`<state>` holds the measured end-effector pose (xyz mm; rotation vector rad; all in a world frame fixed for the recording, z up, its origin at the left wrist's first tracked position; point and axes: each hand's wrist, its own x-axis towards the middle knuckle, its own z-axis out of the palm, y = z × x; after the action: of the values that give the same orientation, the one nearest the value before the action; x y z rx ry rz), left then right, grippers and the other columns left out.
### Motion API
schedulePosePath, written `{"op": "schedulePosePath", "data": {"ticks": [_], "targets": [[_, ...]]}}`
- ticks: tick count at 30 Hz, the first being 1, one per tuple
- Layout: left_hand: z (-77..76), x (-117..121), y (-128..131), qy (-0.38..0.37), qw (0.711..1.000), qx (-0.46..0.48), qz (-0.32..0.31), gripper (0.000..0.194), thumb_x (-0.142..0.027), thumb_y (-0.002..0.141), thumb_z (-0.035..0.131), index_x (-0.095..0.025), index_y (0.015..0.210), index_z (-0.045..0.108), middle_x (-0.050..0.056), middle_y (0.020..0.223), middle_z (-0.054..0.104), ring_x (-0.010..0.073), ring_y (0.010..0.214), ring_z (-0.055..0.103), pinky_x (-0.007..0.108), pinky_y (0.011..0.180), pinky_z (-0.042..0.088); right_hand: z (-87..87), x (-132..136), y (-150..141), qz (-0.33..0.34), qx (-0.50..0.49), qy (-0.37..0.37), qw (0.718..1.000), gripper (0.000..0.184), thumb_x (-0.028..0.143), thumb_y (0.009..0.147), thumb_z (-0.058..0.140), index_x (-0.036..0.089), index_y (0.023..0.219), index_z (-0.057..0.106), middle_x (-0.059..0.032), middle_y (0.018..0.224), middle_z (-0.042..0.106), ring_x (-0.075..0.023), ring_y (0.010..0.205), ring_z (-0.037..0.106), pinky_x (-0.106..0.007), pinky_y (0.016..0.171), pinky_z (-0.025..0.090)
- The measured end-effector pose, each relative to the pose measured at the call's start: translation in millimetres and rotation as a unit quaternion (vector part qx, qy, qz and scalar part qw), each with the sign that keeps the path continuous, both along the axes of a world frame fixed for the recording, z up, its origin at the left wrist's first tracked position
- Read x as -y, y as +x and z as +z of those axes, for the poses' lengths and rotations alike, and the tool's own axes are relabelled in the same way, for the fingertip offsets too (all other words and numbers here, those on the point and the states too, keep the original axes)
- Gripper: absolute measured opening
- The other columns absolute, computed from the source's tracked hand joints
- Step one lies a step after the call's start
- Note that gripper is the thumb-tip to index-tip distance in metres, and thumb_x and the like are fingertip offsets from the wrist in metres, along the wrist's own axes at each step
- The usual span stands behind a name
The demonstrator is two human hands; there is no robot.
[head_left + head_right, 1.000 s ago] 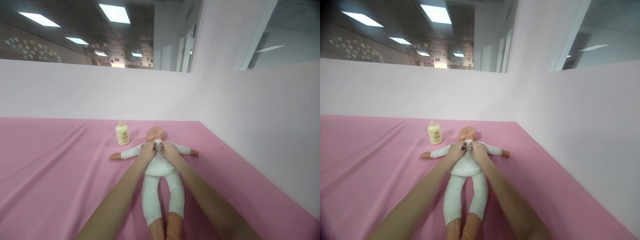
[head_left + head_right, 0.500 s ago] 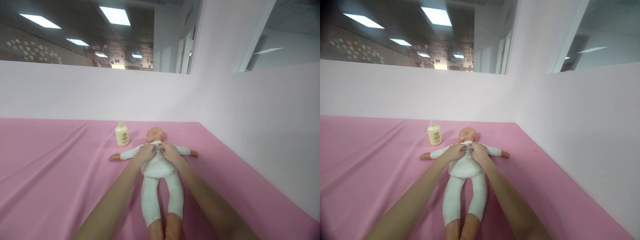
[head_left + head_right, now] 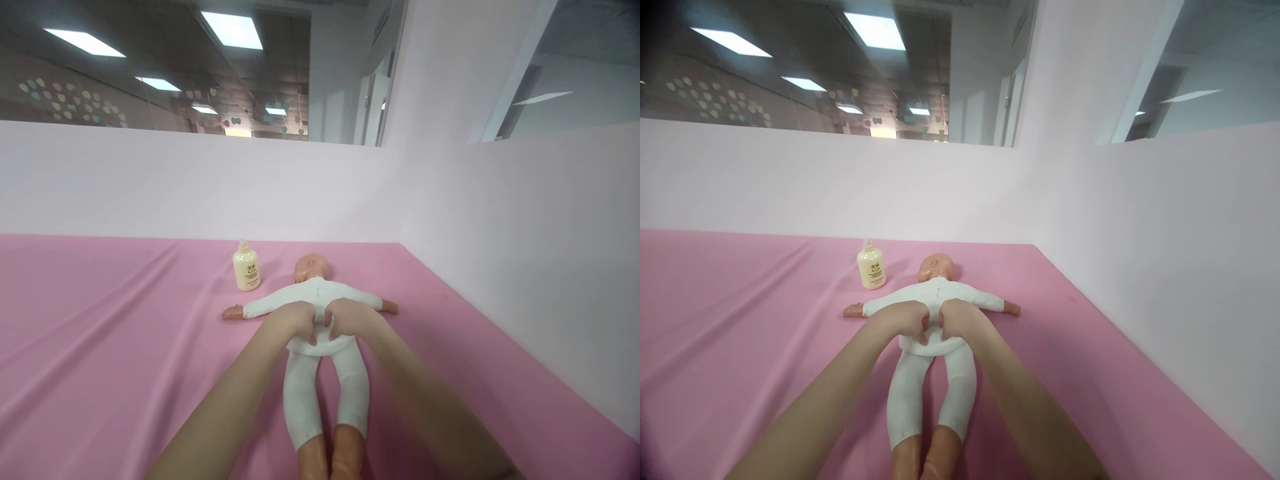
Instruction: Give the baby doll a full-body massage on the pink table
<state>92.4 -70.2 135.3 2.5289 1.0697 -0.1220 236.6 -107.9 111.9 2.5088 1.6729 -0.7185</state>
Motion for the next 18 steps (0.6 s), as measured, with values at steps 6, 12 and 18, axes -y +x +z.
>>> {"op": "schedulePosePath", "data": {"ticks": [6,12,18], "targets": [[15.5,0,6,-0.061,0.982,-0.177,-0.030,0.044,-0.023,0.068,0.072,-0.024,0.112,0.072,0.007,0.105,0.072,0.0306,0.091,0.066,0.045,0.083,0.052,18.2,5,-2,0.019,-0.009,-0.038,0.999,0.045,0.021,0.060,0.086,0.032,0.103,0.076,-0.0044,0.090,0.073,-0.0321,0.094,0.067,-0.049,0.086,0.049],[16.5,1,2,-0.043,0.988,-0.142,-0.039,0.032,-0.012,0.071,0.069,-0.017,0.102,0.075,0.009,0.100,0.072,0.0309,0.090,0.066,0.043,0.084,0.051,13.1,-3,-4,0.023,0.021,-0.016,0.999,0.028,0.016,0.058,0.085,0.019,0.085,0.078,-0.0074,0.082,0.074,-0.0318,0.087,0.069,-0.048,0.083,0.052],[15.7,1,2,-0.024,0.991,-0.132,-0.025,0.035,-0.011,0.071,0.071,-0.016,0.105,0.073,0.009,0.100,0.072,0.0280,0.088,0.066,0.036,0.078,0.051,11.9,-2,4,0.009,0.022,-0.004,1.000,0.046,0.017,0.063,0.083,0.028,0.106,0.076,-0.0084,0.094,0.074,-0.0286,0.085,0.068,-0.045,0.081,0.051]]}}
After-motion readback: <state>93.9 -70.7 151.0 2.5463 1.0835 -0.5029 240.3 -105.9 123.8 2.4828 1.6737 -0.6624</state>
